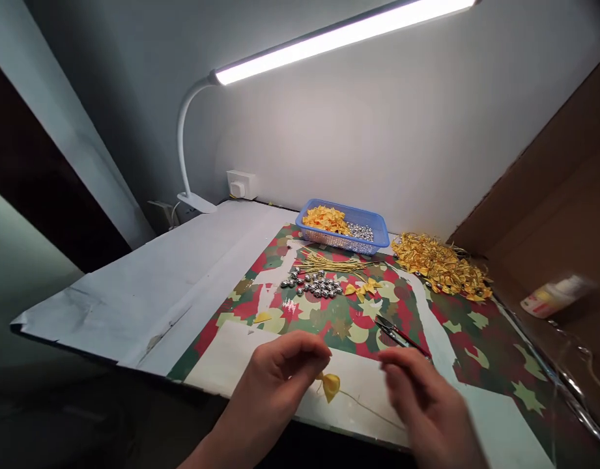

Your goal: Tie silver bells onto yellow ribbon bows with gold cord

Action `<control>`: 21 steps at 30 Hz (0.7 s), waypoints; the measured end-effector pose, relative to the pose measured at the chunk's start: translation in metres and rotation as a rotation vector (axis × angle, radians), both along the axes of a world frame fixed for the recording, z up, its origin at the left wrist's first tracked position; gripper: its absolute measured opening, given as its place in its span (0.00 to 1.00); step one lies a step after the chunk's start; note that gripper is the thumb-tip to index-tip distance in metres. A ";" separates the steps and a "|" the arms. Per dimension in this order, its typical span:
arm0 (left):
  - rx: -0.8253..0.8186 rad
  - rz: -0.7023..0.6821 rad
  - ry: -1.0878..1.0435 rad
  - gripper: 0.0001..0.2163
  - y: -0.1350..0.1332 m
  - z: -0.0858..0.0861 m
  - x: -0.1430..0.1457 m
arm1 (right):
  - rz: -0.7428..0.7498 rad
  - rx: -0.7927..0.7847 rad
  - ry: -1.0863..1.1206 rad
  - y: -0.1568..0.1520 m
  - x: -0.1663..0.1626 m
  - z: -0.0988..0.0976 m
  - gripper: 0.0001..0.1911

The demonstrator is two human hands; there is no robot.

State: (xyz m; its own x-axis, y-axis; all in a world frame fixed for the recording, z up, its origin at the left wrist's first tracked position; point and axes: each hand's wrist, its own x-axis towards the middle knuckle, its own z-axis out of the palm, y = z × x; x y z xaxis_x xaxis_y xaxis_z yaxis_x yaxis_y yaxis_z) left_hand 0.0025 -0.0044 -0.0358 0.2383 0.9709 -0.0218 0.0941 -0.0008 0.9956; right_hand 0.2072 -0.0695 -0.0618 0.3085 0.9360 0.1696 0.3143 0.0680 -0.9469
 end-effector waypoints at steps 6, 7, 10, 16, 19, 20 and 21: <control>-0.017 0.041 -0.077 0.03 0.010 -0.004 0.000 | 0.385 -0.083 0.035 0.039 -0.044 -0.010 0.11; -0.027 0.057 -0.084 0.03 0.012 -0.006 0.000 | 0.387 -0.065 0.018 0.040 -0.045 -0.013 0.12; -0.059 0.056 -0.066 0.02 0.017 -0.011 0.000 | 0.318 0.018 -0.022 0.041 -0.044 -0.022 0.13; -0.016 -0.127 0.132 0.05 0.028 -0.007 0.000 | 0.146 0.152 -0.179 0.049 -0.048 -0.036 0.13; 0.116 -0.202 0.392 0.07 0.048 -0.001 -0.007 | 0.075 0.177 -0.269 0.051 -0.049 -0.042 0.13; 0.209 -0.180 0.523 0.09 0.057 0.000 -0.010 | 0.055 0.182 -0.299 0.051 -0.050 -0.045 0.13; 0.268 -0.147 0.611 0.10 0.067 0.000 -0.013 | 0.039 0.186 -0.325 0.052 -0.050 -0.048 0.14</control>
